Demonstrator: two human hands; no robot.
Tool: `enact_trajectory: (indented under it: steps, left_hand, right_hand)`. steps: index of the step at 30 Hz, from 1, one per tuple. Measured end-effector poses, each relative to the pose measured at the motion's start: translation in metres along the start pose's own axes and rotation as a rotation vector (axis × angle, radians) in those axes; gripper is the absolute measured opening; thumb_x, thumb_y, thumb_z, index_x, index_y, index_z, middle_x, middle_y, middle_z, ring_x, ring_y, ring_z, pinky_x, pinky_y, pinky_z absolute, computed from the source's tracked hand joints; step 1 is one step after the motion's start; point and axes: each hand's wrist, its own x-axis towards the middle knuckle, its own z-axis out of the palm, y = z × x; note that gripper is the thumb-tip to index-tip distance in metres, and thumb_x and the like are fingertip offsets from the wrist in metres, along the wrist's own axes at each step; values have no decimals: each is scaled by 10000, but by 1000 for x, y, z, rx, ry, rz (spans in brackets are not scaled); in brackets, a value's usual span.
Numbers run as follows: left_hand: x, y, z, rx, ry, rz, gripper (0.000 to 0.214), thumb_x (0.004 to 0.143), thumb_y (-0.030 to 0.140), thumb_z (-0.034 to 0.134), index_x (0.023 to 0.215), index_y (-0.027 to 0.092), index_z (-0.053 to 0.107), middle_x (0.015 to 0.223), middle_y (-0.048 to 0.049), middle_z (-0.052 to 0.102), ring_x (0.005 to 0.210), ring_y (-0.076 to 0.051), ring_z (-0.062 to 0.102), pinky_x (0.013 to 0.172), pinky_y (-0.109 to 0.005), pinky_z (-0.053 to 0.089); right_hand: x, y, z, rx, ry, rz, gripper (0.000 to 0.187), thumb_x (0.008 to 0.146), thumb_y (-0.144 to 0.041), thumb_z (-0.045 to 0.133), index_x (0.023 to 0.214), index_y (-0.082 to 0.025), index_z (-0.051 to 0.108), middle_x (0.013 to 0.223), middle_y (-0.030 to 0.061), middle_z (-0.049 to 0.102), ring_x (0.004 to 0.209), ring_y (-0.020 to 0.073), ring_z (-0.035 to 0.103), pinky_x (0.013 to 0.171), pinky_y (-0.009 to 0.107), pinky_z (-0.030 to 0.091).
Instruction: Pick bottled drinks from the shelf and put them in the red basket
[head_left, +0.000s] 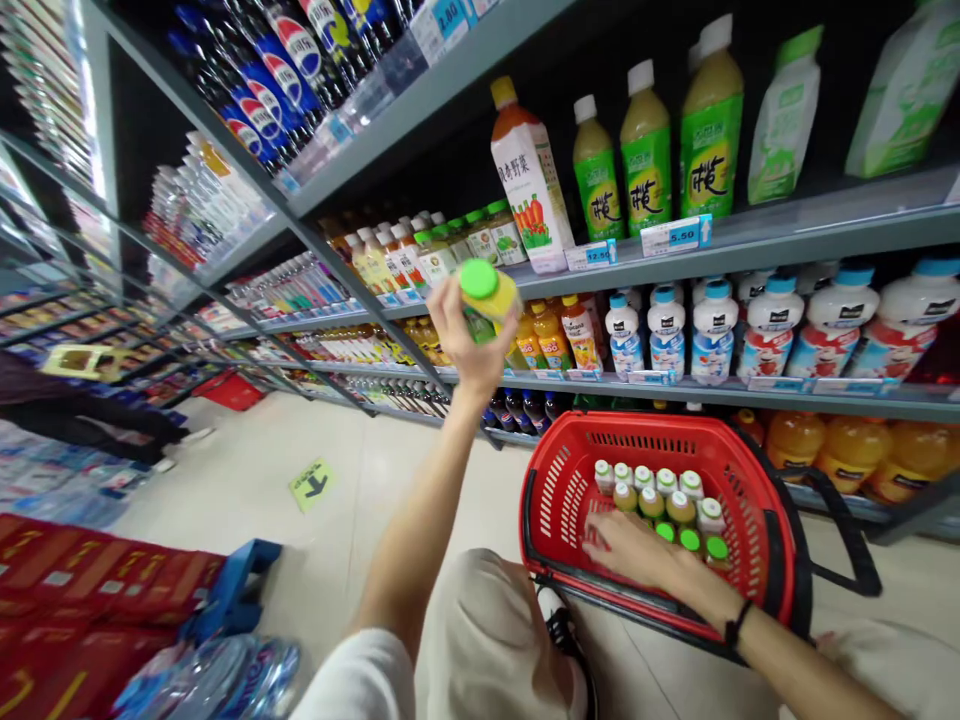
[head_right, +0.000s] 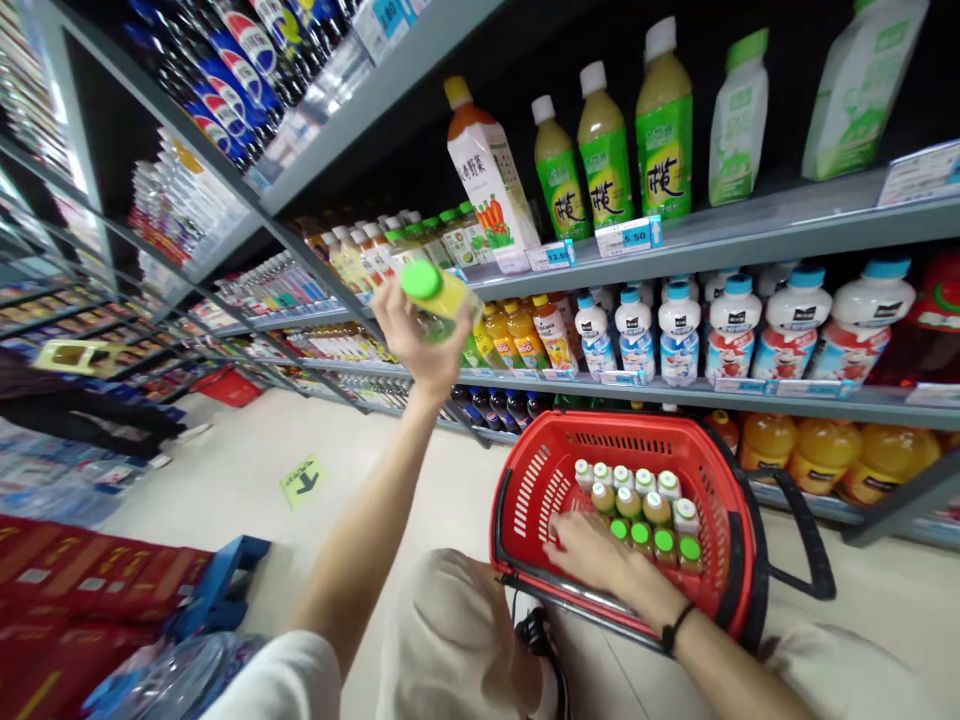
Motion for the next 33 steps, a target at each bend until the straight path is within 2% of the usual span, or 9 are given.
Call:
enact_trajectory:
  steps: [3,5,7,9,13,19,28,31,33]
  left_hand:
    - [-86,60,-21,-53,-7,144,798,889,279,875,1602,311,518,1389,-115,667,1301,-292,685,1112,-442,619]
    - [-135,91,-31,-186,-129,135,813,924,231,838,1655,241,482,1390,-154,688,1284,-287,712,1081,-409,646]
    - [-170,113,-40,-306,-264,69,778,960,243,805,1663,217,474,1380,-170,702,1266,-290,730,1057,-412,663]
    - [-188,125,-47,-397,-355,29,778,976,266,794,1677,232,458,1369,-172,703,1262,-301,736,1035,-433,675]
    - [-192,136,-54,-522,-374,69,882,942,258,832,1717,256,412,1303,-177,683,1256,-325,719,1022,-465,670]
    - [-180,143,-66,-465,-393,45,887,891,280,890,1680,348,491,1033,-89,606,958,-268,681,830,-409,645]
    - [-183,150,-64,-503,-416,6,924,834,256,939,1656,341,526,1029,-74,573,891,-242,617,743,-386,604]
    - [-178,150,-61,-547,-408,-197,837,761,309,995,1517,382,642,1074,-70,611,967,-257,627,826,-426,609]
    - [-174,146,-56,-649,-424,-506,713,708,360,1020,1350,374,710,1126,-65,657,1035,-267,657,901,-447,612]
  right_hand:
    - [10,12,-5,326,294,23,512,1018,-191,582,1521,-101,563,1225,179,771,1045,278,749,1017,450,578]
    - [17,19,-5,516,419,40,728,956,-209,671,1633,-139,414,1273,169,746,957,244,742,952,440,605]
    - [20,22,-5,660,543,37,848,893,-232,746,1655,-187,376,1288,156,745,930,239,743,914,440,621]
    - [18,22,-9,734,662,-22,851,850,-226,776,1626,-217,427,1327,145,748,1043,262,755,985,462,611]
    - [1,23,-21,705,724,-149,701,860,-206,729,1540,-221,557,1488,149,689,1358,303,677,1157,500,533]
    - [-16,23,-31,640,653,-220,738,853,-252,800,1554,-201,574,1482,162,693,1303,304,712,1119,486,565]
    - [-20,29,-34,604,673,-209,753,802,-245,808,1520,-156,598,1450,154,725,1284,291,729,1114,434,568]
    - [-21,26,-33,627,678,-153,695,777,-243,822,1447,-167,655,1357,129,774,1189,288,755,1027,415,594]
    - [-21,21,-31,684,663,-79,587,765,-302,869,1318,-174,720,1170,93,818,1021,269,768,907,385,614]
